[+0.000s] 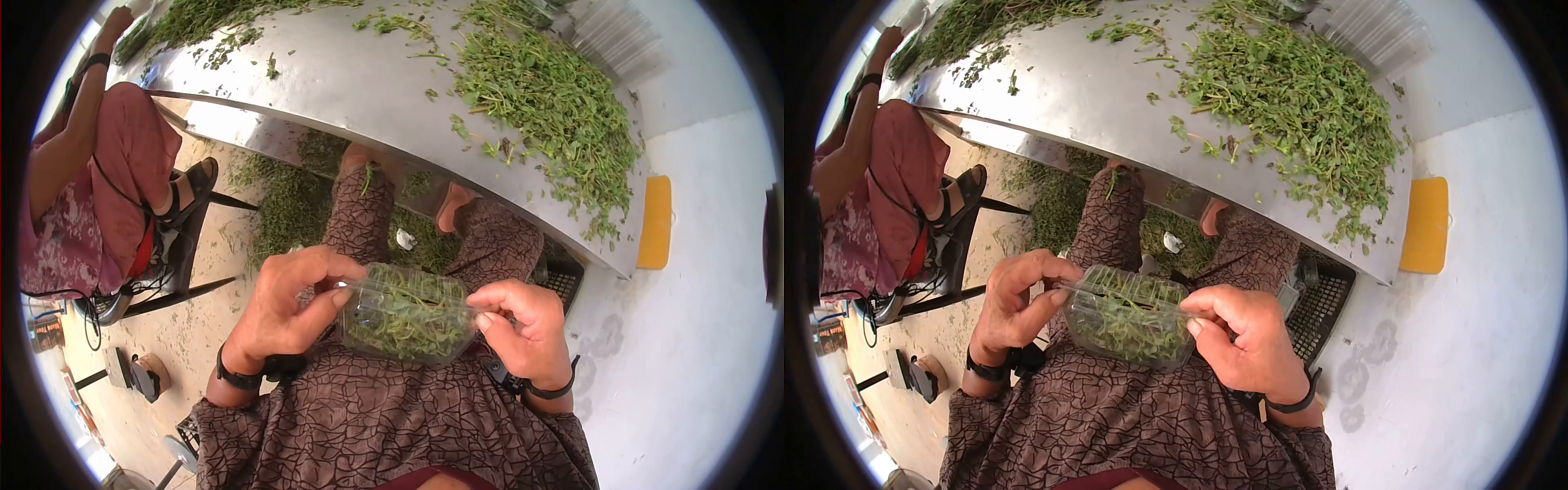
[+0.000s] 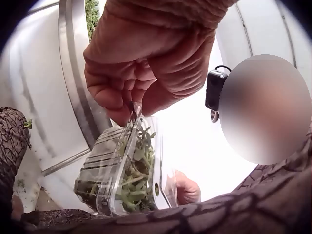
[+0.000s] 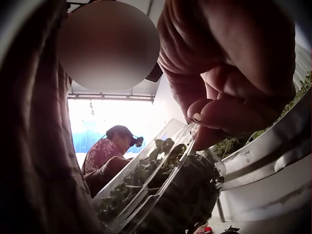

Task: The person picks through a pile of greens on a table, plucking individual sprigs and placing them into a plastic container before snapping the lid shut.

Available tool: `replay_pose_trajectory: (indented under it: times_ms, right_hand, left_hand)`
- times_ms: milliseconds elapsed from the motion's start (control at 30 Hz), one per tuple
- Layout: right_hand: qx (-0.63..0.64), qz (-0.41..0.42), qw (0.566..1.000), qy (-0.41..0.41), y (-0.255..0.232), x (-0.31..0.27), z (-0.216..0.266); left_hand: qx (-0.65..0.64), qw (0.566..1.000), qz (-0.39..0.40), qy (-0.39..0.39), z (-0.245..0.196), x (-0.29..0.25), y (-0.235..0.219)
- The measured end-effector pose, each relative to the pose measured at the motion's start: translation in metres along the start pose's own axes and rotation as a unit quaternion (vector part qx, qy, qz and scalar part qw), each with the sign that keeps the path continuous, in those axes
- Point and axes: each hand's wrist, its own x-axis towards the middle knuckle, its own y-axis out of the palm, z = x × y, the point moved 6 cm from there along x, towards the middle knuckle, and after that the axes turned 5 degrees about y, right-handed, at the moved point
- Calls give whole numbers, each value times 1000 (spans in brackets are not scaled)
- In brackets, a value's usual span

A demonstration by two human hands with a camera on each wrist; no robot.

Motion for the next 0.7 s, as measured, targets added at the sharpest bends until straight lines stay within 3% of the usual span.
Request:
replay_pose_trajectory:
  times_ms: [633, 700]
  right_hand:
    - [-13, -15, 999, -46, -2, -3, 2]
    - [-43, 7, 996, -79, -3, -1, 8]
  left_hand:
    - [-22, 999, 30, 23, 1, 4, 4]
    - [-40, 999, 27, 19, 5, 2, 6]
